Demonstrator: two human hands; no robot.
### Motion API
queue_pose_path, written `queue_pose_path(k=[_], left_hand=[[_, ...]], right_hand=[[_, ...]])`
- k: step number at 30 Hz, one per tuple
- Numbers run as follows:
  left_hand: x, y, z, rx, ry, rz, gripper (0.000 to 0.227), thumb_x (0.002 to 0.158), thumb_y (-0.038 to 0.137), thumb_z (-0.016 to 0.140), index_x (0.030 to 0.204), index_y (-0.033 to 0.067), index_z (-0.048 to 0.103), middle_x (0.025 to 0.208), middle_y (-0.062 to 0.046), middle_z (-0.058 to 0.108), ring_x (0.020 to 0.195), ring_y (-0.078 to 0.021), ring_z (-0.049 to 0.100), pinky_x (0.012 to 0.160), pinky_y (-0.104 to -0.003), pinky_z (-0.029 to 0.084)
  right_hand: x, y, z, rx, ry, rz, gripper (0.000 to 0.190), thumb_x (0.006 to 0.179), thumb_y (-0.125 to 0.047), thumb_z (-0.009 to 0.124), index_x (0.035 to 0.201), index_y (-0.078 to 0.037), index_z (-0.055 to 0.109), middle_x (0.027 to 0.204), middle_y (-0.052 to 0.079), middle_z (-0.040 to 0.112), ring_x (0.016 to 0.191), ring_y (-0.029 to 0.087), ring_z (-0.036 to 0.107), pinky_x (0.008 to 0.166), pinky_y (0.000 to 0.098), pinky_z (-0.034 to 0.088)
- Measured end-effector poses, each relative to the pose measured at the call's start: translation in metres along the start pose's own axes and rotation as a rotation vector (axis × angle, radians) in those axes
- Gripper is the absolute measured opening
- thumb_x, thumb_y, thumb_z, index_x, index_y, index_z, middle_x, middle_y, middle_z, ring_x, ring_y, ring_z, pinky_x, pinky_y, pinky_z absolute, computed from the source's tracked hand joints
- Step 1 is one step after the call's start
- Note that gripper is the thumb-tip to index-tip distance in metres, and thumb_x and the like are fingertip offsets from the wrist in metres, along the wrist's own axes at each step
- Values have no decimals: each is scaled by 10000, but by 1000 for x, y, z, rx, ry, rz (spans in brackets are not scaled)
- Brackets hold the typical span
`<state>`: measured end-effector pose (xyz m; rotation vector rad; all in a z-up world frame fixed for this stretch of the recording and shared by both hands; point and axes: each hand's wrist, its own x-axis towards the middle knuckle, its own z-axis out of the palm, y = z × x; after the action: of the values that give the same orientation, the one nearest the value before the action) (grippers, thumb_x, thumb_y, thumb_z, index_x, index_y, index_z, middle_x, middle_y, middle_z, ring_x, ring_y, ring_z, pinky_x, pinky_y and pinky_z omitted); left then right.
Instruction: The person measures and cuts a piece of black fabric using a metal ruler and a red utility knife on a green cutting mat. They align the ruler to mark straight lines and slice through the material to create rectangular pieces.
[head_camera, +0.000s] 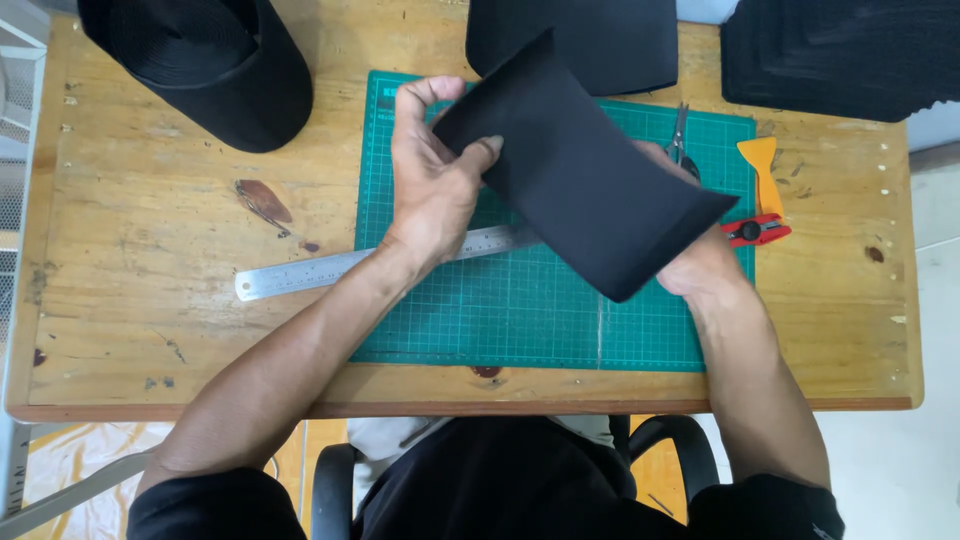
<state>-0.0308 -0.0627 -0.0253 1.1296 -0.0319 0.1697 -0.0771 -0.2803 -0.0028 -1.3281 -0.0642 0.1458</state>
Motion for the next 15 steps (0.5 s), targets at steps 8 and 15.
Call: queue_pose_path(k=[8, 15], left_hand=[[-16, -7, 10, -26, 92, 153, 446, 821, -133, 466, 1193, 114, 479, 1032, -76, 550, 954, -122, 557, 824, -232, 503], [-16, -19, 7, -42, 151, 23, 268, 929, 37, 745, 1093, 90, 540, 884, -11, 537, 808, -93, 588, 653, -213, 532]], right_hand=[[-7, 31, 10, -21, -219, -27, 1414, 651, 116, 875, 1624, -335, -46, 1770, 116, 169, 1580, 296, 352, 1122, 562, 542], [-14, 56, 1, -375, -3, -55, 595, 711, -88, 959, 1231, -41, 674, 1092, 150, 741, 989, 215, 743, 810, 399, 679]])
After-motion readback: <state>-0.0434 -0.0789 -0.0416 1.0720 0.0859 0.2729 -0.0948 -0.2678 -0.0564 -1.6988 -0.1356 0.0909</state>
